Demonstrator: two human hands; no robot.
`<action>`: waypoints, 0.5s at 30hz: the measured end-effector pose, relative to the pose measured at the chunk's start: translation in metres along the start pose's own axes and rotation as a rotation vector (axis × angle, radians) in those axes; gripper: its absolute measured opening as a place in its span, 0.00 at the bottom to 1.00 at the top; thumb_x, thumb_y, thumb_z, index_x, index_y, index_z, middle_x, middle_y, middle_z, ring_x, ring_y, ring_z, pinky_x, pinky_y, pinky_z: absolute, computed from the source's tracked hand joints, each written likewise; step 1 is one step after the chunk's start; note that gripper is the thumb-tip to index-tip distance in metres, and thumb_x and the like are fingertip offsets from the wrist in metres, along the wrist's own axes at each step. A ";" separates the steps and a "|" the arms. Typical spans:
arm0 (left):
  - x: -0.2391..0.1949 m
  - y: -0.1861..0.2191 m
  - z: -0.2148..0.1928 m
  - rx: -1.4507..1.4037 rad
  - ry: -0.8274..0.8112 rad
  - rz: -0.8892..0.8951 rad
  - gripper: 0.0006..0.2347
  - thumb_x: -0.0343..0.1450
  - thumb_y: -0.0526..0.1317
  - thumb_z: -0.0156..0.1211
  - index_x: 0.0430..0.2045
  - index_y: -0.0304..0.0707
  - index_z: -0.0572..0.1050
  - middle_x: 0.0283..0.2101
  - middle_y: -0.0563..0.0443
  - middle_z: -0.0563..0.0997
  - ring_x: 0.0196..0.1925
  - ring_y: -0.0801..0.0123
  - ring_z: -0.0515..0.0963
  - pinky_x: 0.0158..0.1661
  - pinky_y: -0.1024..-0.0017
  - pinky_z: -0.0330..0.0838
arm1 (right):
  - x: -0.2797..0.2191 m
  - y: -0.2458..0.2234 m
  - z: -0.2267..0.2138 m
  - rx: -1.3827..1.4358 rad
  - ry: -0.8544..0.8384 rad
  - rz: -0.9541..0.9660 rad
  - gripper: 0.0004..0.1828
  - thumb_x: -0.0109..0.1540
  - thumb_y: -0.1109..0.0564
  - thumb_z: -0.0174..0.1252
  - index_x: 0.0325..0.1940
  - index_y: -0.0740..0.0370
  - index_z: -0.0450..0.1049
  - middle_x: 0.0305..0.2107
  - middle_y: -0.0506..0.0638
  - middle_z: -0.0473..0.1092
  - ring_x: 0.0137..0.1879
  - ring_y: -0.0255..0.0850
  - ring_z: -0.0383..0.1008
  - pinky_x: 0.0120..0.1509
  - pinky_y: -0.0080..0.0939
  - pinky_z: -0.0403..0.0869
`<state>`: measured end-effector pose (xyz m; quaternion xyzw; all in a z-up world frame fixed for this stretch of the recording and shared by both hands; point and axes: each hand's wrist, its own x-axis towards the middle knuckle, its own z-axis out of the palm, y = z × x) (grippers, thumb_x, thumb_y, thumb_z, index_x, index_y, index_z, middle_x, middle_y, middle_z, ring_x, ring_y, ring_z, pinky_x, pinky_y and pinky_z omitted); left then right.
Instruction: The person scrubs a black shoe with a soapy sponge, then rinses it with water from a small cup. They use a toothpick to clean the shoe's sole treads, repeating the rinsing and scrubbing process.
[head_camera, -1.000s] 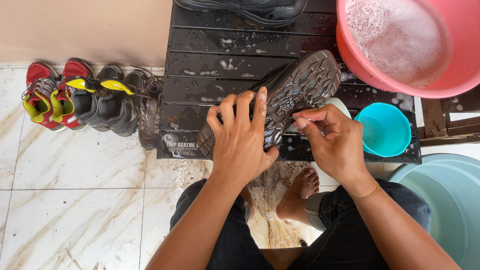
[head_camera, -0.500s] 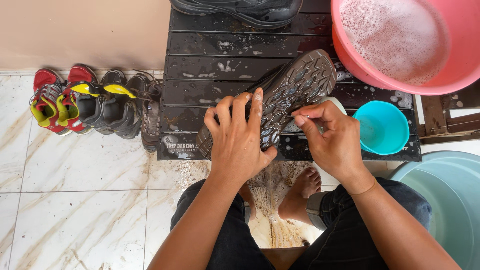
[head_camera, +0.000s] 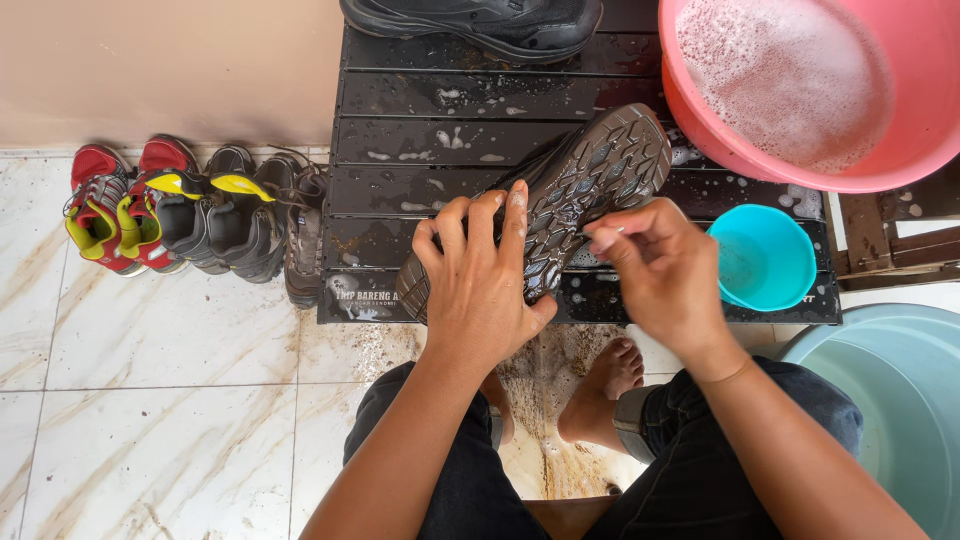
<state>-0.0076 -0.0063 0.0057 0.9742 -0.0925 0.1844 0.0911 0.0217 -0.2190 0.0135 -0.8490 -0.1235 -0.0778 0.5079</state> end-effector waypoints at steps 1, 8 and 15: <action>0.000 0.000 0.000 -0.002 0.000 0.000 0.56 0.50 0.62 0.83 0.77 0.40 0.67 0.66 0.45 0.71 0.67 0.47 0.68 0.63 0.40 0.62 | 0.001 0.003 0.001 -0.002 0.000 0.000 0.03 0.75 0.60 0.66 0.48 0.61 0.80 0.39 0.49 0.81 0.46 0.34 0.82 0.55 0.35 0.81; 0.001 -0.001 0.001 -0.005 0.004 -0.007 0.57 0.49 0.62 0.84 0.77 0.41 0.67 0.66 0.45 0.71 0.66 0.46 0.69 0.61 0.41 0.63 | 0.000 0.001 0.001 0.055 -0.014 0.056 0.03 0.74 0.59 0.66 0.47 0.61 0.80 0.44 0.50 0.82 0.47 0.35 0.82 0.55 0.35 0.81; 0.001 -0.002 0.001 -0.042 0.013 -0.006 0.54 0.51 0.59 0.82 0.76 0.39 0.68 0.66 0.44 0.71 0.66 0.46 0.69 0.62 0.40 0.63 | -0.015 -0.013 0.005 -0.184 -0.087 -0.156 0.04 0.73 0.58 0.67 0.51 0.58 0.82 0.50 0.48 0.85 0.53 0.37 0.87 0.57 0.37 0.80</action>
